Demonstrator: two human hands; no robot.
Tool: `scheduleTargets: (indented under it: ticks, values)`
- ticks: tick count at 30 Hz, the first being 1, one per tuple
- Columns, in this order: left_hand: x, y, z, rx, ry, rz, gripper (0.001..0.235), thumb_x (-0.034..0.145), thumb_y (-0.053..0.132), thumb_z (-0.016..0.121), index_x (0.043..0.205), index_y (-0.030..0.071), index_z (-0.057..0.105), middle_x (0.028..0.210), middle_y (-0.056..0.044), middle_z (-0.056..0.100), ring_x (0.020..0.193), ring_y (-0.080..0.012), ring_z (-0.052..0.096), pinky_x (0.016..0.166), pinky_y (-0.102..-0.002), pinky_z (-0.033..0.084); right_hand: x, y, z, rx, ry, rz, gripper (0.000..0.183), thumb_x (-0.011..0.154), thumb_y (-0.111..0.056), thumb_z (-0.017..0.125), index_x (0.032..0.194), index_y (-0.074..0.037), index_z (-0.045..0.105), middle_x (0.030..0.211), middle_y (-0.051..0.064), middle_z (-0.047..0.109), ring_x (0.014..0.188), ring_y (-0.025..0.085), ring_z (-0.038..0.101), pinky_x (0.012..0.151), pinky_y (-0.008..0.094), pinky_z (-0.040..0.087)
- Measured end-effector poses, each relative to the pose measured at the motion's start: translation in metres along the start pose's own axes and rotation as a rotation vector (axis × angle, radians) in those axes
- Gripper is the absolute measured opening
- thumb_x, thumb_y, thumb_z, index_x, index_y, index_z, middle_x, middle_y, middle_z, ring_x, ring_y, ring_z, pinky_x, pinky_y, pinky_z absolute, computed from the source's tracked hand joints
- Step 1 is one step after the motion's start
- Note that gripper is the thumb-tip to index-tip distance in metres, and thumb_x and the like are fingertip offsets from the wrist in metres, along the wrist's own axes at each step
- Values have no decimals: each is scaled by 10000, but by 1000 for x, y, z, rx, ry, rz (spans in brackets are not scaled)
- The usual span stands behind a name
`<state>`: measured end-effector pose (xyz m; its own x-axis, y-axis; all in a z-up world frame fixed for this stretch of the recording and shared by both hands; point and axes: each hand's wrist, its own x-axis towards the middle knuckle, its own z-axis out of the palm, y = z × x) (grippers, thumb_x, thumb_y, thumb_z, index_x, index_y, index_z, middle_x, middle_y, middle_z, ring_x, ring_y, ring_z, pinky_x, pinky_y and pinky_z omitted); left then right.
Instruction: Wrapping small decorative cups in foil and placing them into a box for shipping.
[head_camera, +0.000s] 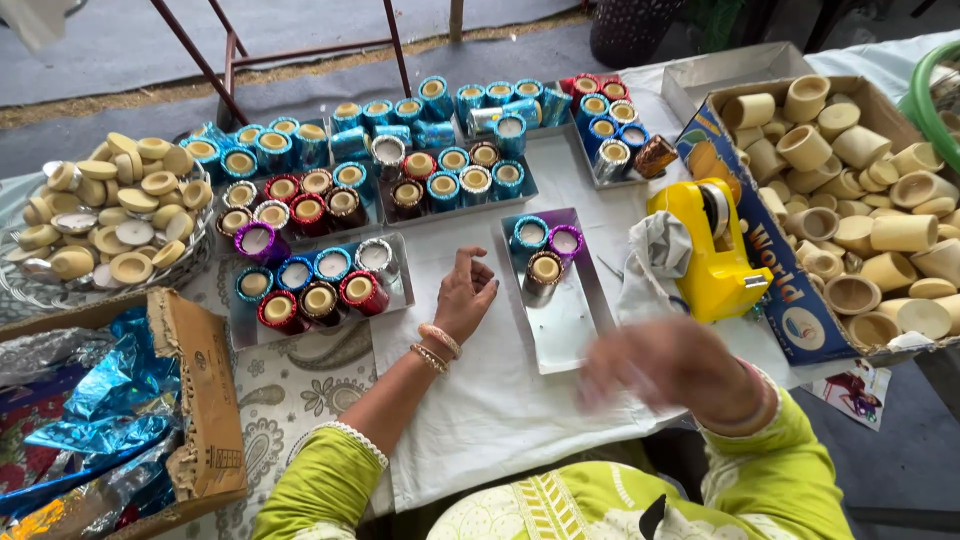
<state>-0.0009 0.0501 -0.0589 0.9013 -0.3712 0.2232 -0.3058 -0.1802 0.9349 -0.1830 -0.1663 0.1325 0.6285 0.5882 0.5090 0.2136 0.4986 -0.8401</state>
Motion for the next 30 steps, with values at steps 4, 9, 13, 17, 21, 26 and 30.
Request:
scheduleTargets:
  ticks: [4,9,13,17,21,26,30]
  values:
    - [0,-4,2,10,-2,2,457,878,12,706,1273,65,483,935,-84,695,842,-174,728,750,-297,632,57,-35,22,106,-903,-155,244,1071,-156,472,941,39,538,1069,293,607,1014,500,652,946,623,540]
    - [-1,0,0,6,-3,-5,471,876,5,707,1285,63,482,944,-89,691,839,-179,725,742,-299,630,49,-30,26,15,-756,-261,142,1065,-101,571,1042,36,600,1072,234,652,1017,439,693,937,597,634]
    - [1,-3,1,2,-13,4,478,871,1,708,1286,55,476,948,-90,687,840,-178,724,737,-298,629,57,-18,34,175,-706,-230,101,1031,-120,577,1039,-22,555,1087,203,604,1040,437,637,936,605,581]
    - [2,-5,1,11,-11,18,474,878,0,710,1286,54,476,950,-83,692,836,-172,727,735,-291,630,57,-12,34,256,-700,-107,143,1007,-87,656,1081,-44,542,1110,169,591,1071,430,648,913,553,542]
    - [2,0,0,15,-20,-8,489,876,0,710,1297,64,469,946,-79,689,825,-166,727,728,-284,630,69,-12,35,271,-715,-158,171,999,-98,697,1082,-41,558,1069,175,610,1019,428,663,943,579,588]
    - [2,-1,-1,8,-29,-12,488,881,6,711,1298,66,464,947,-79,683,825,-162,727,730,-283,635,77,-14,39,372,-630,-193,106,1045,-95,642,1089,-47,558,1042,170,647,968,409,674,898,556,589]
    - [1,-2,0,-1,-27,1,491,881,0,709,1300,68,463,943,-79,677,824,-167,723,732,-290,632,84,-18,41,299,-514,-288,160,991,-41,661,1097,-56,542,993,175,671,899,388,704,802,523,598]
